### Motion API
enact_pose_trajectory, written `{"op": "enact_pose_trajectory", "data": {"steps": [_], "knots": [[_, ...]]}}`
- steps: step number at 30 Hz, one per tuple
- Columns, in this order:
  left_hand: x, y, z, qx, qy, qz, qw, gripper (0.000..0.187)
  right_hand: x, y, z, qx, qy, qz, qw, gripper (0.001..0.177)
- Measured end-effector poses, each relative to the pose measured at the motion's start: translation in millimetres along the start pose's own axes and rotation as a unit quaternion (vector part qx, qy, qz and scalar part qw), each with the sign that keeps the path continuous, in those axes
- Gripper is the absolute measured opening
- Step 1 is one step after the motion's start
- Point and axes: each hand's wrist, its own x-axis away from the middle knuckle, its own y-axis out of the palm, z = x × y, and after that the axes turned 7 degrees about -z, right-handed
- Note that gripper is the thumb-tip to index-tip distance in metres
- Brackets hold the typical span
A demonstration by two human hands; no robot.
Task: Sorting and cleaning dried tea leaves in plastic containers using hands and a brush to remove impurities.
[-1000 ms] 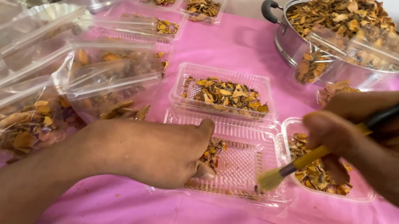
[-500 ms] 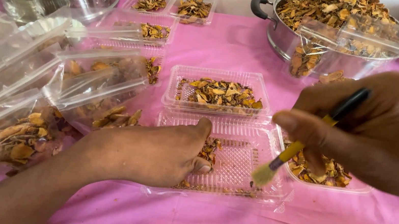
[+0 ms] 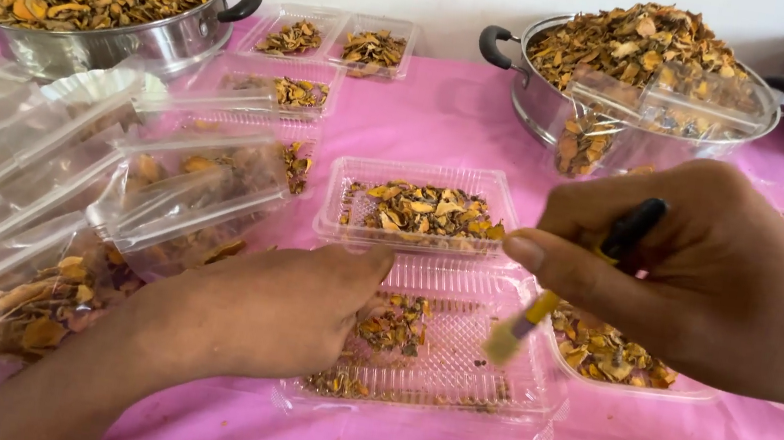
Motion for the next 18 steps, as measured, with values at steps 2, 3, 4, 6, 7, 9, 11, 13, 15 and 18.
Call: {"op": "enact_pose_trajectory", "data": {"steps": [2,3,4,6,7,9,11,13,15,18], "knots": [[-3,7,-3,-0.063,-0.011,-0.008,0.998,0.033,7,-4,6,0.002,0.067,-0.014,0.998,0.055],[0,5,0,-0.063,-0.01,-0.008,0.998,0.033,5,0,4,0.003,0.068,-0.014,0.998,0.055],[3,4,3,-0.053,-0.02,-0.036,0.998,0.042,4,4,2,-0.031,0.049,-0.038,0.998,0.047],[-4,11,-1,-0.046,-0.029,-0.067,0.996,0.051,-1,11,-2,-0.067,0.032,-0.057,0.996,0.042],[-13,19,-9,-0.044,0.034,-0.047,0.997,0.05,-5,13,-5,-0.063,0.002,-0.067,0.996,0.034],[-17,20,-11,-0.046,0.097,-0.028,0.994,0.049,-10,15,-8,-0.059,-0.027,-0.073,0.995,0.03],[-6,9,2,0.011,0.043,-0.083,0.996,0.057,-12,14,-7,-0.038,-0.042,-0.029,0.998,0.033],[-11,11,-5,0.028,0.066,-0.064,0.995,0.059,-8,10,-7,-0.046,-0.035,-0.006,0.998,0.033],[-13,15,-8,0.047,0.09,-0.046,0.994,0.063,-3,12,-4,-0.053,-0.026,0.015,0.998,0.034],[-15,17,-4,0.008,0.06,-0.053,0.997,0.045,7,24,8,-0.038,-0.022,0.085,0.995,0.026]]}}
